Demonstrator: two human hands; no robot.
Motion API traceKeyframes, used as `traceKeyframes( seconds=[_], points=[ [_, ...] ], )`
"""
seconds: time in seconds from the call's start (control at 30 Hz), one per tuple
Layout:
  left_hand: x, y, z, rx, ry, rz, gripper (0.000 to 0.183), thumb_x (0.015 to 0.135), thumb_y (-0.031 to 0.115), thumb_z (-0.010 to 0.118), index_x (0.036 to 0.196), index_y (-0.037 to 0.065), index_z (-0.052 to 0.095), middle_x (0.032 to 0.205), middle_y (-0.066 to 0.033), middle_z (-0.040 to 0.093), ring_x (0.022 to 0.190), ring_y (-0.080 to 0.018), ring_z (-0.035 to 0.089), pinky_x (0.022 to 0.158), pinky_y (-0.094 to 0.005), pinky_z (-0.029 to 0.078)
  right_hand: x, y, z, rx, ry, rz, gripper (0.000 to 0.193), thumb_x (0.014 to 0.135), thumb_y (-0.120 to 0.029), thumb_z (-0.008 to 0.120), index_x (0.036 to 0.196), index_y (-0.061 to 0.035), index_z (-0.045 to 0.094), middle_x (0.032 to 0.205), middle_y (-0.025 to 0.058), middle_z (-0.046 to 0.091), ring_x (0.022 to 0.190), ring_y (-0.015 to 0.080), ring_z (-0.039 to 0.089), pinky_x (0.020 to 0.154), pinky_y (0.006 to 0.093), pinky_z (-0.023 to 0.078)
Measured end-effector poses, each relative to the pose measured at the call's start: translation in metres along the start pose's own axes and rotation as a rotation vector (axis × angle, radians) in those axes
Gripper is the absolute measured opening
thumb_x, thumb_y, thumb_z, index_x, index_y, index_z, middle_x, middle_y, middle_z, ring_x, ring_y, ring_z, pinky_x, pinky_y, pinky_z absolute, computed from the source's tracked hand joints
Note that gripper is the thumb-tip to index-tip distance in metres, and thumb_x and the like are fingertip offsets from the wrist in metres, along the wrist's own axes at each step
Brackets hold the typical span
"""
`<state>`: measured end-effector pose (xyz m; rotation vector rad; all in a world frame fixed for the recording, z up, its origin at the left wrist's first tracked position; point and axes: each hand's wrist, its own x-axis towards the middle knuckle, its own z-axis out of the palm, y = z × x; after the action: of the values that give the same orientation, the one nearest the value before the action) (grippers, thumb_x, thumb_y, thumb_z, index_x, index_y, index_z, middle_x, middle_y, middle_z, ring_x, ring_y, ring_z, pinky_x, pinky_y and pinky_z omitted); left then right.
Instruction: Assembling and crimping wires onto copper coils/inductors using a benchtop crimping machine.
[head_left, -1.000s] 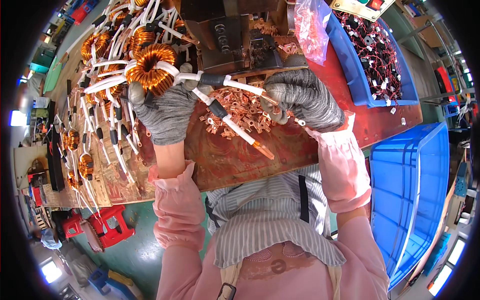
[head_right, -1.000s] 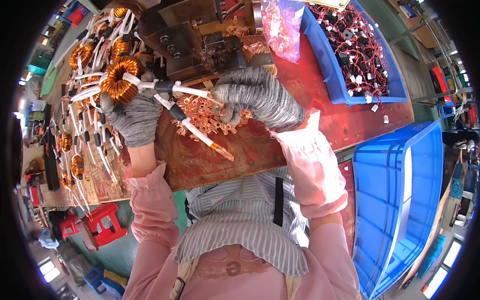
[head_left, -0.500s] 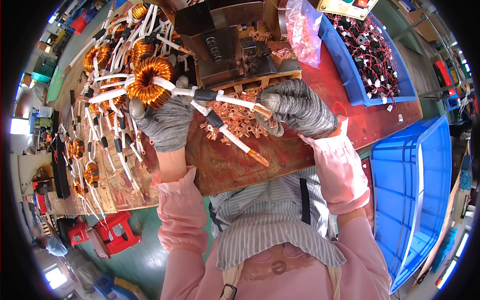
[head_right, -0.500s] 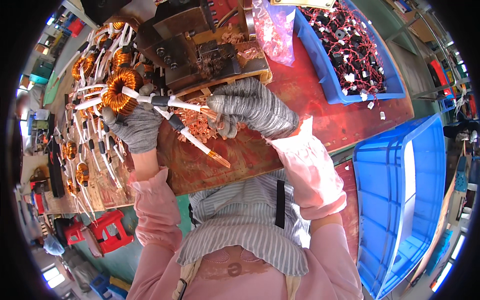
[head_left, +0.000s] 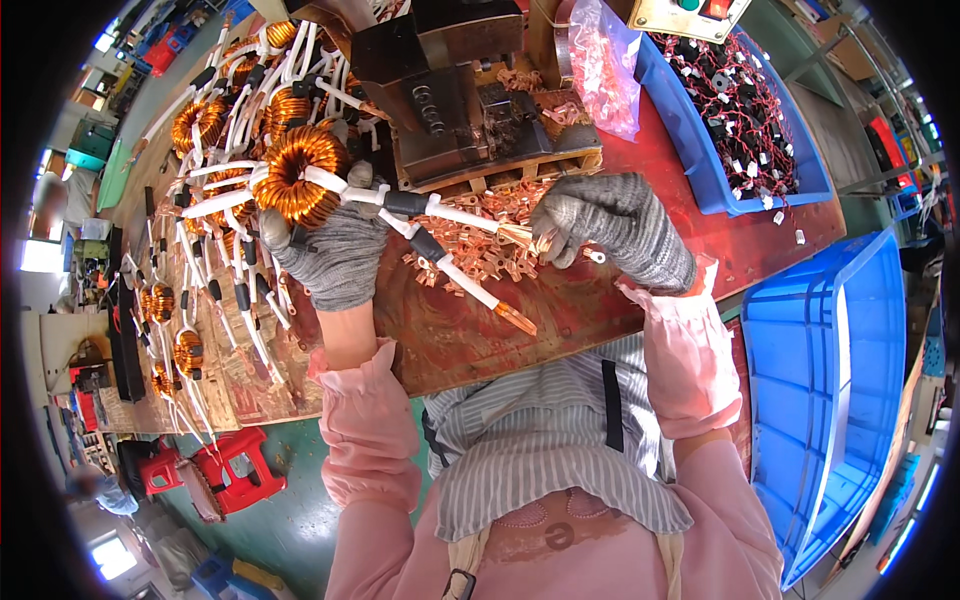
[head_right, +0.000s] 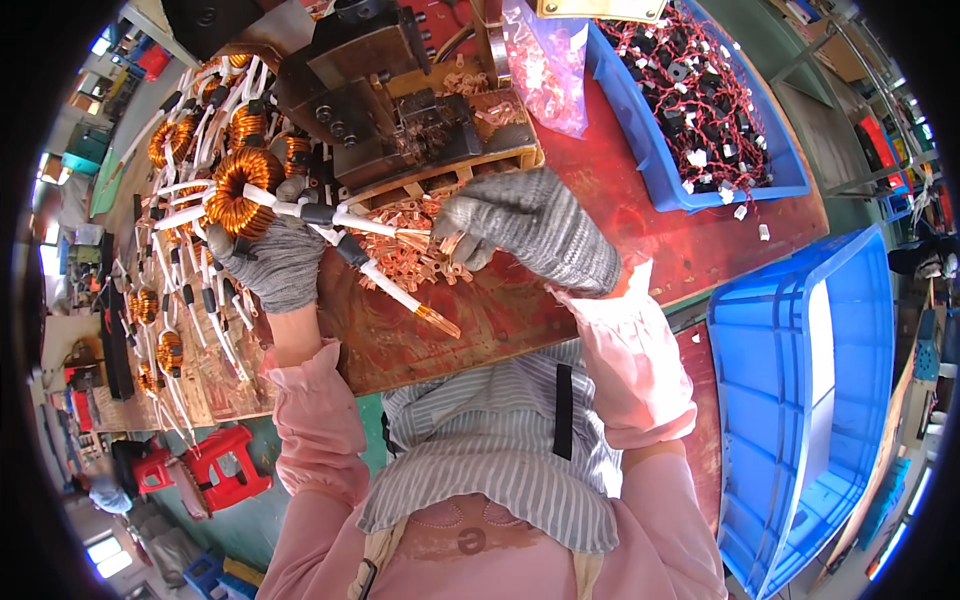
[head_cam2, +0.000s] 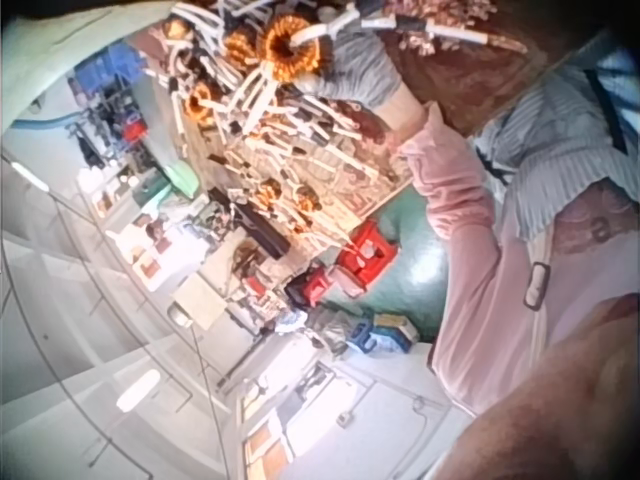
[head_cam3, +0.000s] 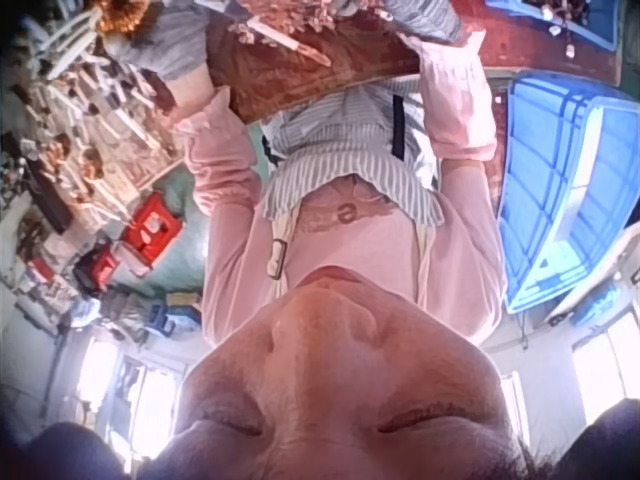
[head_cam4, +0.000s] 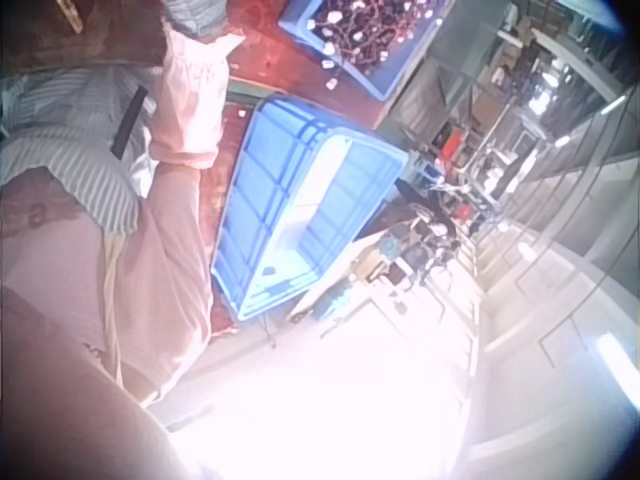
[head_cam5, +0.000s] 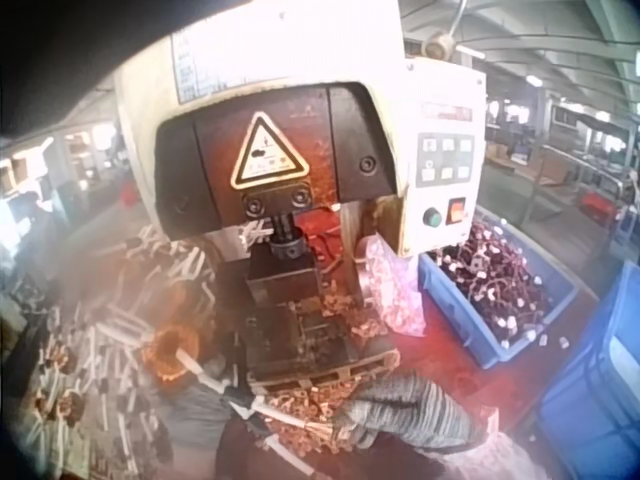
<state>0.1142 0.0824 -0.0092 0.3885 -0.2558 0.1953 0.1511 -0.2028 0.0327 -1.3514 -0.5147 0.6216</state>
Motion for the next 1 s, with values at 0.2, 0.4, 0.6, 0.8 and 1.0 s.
traceKeyframes(
  seconds=[0.2,0.4,0.6,0.8,1.0],
  points=[
    [0.002,-0.008,0.014,0.017,-0.087,0.012,0.071,0.066,0.049,0.065,0.121,0.01,0.042,0.111,-0.0101,0.049,0.09,-0.029,0.049,0.077,-0.0426,0.042,-0.015,0.009,0.004,-0.033,0.166,-0.164,0.021,0.079,-0.002,0.061,0.099,0.0026,0.059,0.083,0.0062,0.062,0.072,0.0106,0.058,0.065,0.023,0.048],
    [-0.001,-0.007,0.023,0.142,-0.11,0.045,0.102,0.065,0.048,0.068,0.137,0.007,0.01,0.092,-0.0031,0.043,0.08,-0.0165,0.042,0.074,-0.0326,0.036,-0.018,0.018,0.019,0.176,0.184,-0.096,0.02,0.082,-0.006,0.056,0.101,0.0011,0.056,0.081,0.0055,0.06,0.071,0.0112,0.058,0.064,0.023,0.049],
    [-0.001,-0.007,0.027,0.107,-0.271,-0.087,0.103,0.062,0.045,0.072,0.137,0.008,0.012,0.088,-0.0014,0.045,0.077,-0.0149,0.046,0.074,-0.0315,0.036,-0.024,0.029,0.037,0.703,-0.027,0.236,0.046,0.087,-0.047,0.042,0.09,-0.0033,0.056,0.06,-0.0021,0.04,0.044,0.0037,0.03,0.037,0.0164,0.02],
    [-0.002,-0.003,0.025,0.1,-0.345,-0.108,0.102,0.06,0.043,0.073,0.137,0.011,0.014,0.09,-0.0029,0.046,0.084,-0.0166,0.047,0.076,-0.0347,0.037,-0.022,0.0,0.052,0.362,-0.064,0.295,0.054,0.086,-0.055,0.038,0.09,-0.0056,0.059,0.051,-0.007,0.032,0.04,0.0025,0.022,0.037,0.018,0.015],
    [-0.006,-0.007,0.019,0.141,-0.169,-0.078,0.089,0.062,0.048,0.07,0.131,0.013,0.026,0.094,-0.0051,0.043,0.088,-0.0199,0.045,0.081,-0.0391,0.036,-0.014,0.027,0.05,-0.805,0.194,-0.878,0.024,0.083,-0.009,0.054,0.105,-0.0013,0.056,0.09,0.0147,0.06,0.087,0.0224,0.06,0.068,0.0314,0.048]
  ],
)
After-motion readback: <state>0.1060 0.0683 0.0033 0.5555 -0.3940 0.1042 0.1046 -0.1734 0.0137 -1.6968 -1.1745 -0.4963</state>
